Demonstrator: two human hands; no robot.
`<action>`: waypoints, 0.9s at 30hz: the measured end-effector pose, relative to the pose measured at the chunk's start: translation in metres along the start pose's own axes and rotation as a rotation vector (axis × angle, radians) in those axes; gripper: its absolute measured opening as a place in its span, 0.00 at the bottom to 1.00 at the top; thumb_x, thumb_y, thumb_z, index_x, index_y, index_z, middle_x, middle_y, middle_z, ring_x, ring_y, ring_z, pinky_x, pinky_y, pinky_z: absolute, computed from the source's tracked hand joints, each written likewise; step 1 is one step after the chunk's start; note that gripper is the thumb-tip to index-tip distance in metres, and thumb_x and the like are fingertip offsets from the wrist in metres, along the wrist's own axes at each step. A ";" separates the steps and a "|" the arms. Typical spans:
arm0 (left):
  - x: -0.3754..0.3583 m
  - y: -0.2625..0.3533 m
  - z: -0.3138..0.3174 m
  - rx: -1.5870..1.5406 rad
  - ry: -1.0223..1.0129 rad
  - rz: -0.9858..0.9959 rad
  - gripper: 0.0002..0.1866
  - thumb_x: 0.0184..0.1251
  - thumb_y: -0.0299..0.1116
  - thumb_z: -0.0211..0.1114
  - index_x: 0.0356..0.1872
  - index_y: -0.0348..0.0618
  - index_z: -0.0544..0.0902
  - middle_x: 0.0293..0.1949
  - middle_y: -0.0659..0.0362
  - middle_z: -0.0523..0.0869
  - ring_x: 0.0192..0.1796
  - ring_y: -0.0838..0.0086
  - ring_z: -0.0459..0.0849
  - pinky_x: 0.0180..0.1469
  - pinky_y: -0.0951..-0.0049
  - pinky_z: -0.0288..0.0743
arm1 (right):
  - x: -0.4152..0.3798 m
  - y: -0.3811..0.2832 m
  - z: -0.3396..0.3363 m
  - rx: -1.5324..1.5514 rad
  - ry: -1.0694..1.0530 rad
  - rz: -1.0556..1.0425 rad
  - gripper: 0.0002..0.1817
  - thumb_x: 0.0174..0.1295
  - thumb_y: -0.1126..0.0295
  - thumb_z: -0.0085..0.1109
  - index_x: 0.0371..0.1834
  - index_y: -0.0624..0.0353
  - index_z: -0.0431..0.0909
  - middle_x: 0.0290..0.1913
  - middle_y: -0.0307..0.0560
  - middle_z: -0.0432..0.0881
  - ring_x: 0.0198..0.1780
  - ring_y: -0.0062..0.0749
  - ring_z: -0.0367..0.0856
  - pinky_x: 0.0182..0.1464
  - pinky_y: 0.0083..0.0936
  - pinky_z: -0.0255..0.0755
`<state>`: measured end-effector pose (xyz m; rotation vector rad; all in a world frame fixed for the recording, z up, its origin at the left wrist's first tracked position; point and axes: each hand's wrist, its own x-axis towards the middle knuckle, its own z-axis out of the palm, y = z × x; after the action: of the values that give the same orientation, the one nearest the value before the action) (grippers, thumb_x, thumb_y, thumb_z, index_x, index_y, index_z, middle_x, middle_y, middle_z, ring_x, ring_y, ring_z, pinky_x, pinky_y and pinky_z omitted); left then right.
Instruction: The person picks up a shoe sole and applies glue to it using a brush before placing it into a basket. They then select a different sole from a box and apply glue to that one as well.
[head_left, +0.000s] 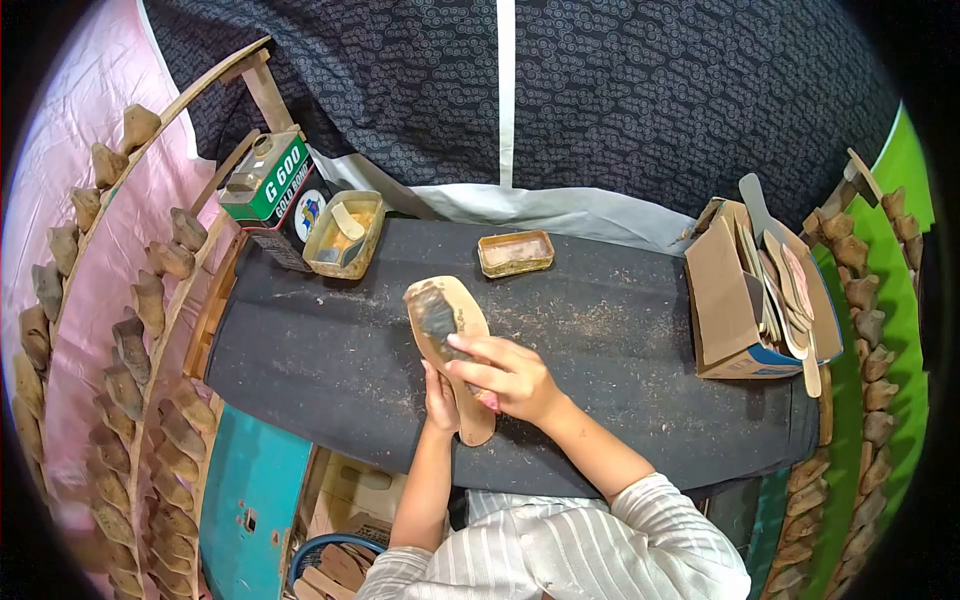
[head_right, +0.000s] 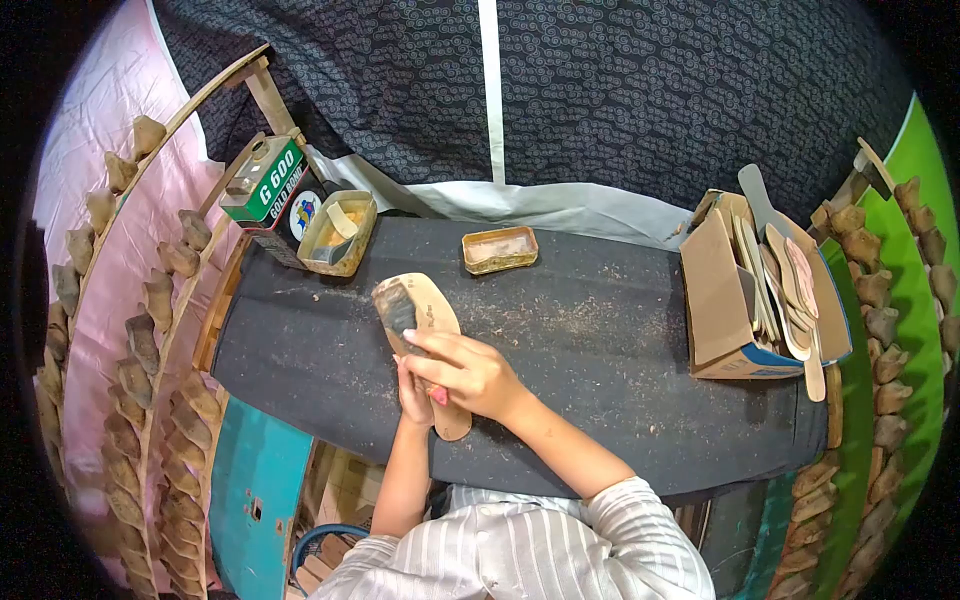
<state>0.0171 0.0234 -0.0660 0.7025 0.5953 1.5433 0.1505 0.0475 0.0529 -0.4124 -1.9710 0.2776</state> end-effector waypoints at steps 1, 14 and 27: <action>0.000 -0.001 -0.001 -0.001 -0.002 -0.002 0.32 0.74 0.55 0.28 0.68 0.44 0.56 0.65 0.55 0.67 0.65 0.67 0.66 0.67 0.66 0.57 | 0.000 -0.002 0.002 0.002 -0.028 0.006 0.18 0.43 0.75 0.62 0.42 0.57 0.81 0.52 0.53 0.78 0.47 0.46 0.81 0.47 0.32 0.77; 0.002 0.006 0.011 0.063 0.024 -0.014 0.34 0.72 0.58 0.26 0.69 0.43 0.54 0.67 0.55 0.62 0.68 0.67 0.61 0.68 0.65 0.56 | 0.006 -0.003 -0.003 -0.031 -0.052 -0.014 0.20 0.43 0.75 0.63 0.43 0.56 0.79 0.53 0.49 0.78 0.47 0.44 0.80 0.48 0.31 0.77; -0.001 0.009 0.015 0.007 0.003 -0.059 0.35 0.72 0.59 0.27 0.69 0.43 0.54 0.66 0.54 0.63 0.66 0.66 0.64 0.68 0.66 0.56 | 0.010 0.003 -0.009 -0.058 -0.008 0.027 0.19 0.42 0.75 0.64 0.43 0.55 0.80 0.51 0.48 0.79 0.45 0.43 0.81 0.47 0.32 0.77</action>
<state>0.0224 0.0213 -0.0496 0.6826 0.6186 1.4883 0.1553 0.0544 0.0642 -0.4757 -1.9863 0.2401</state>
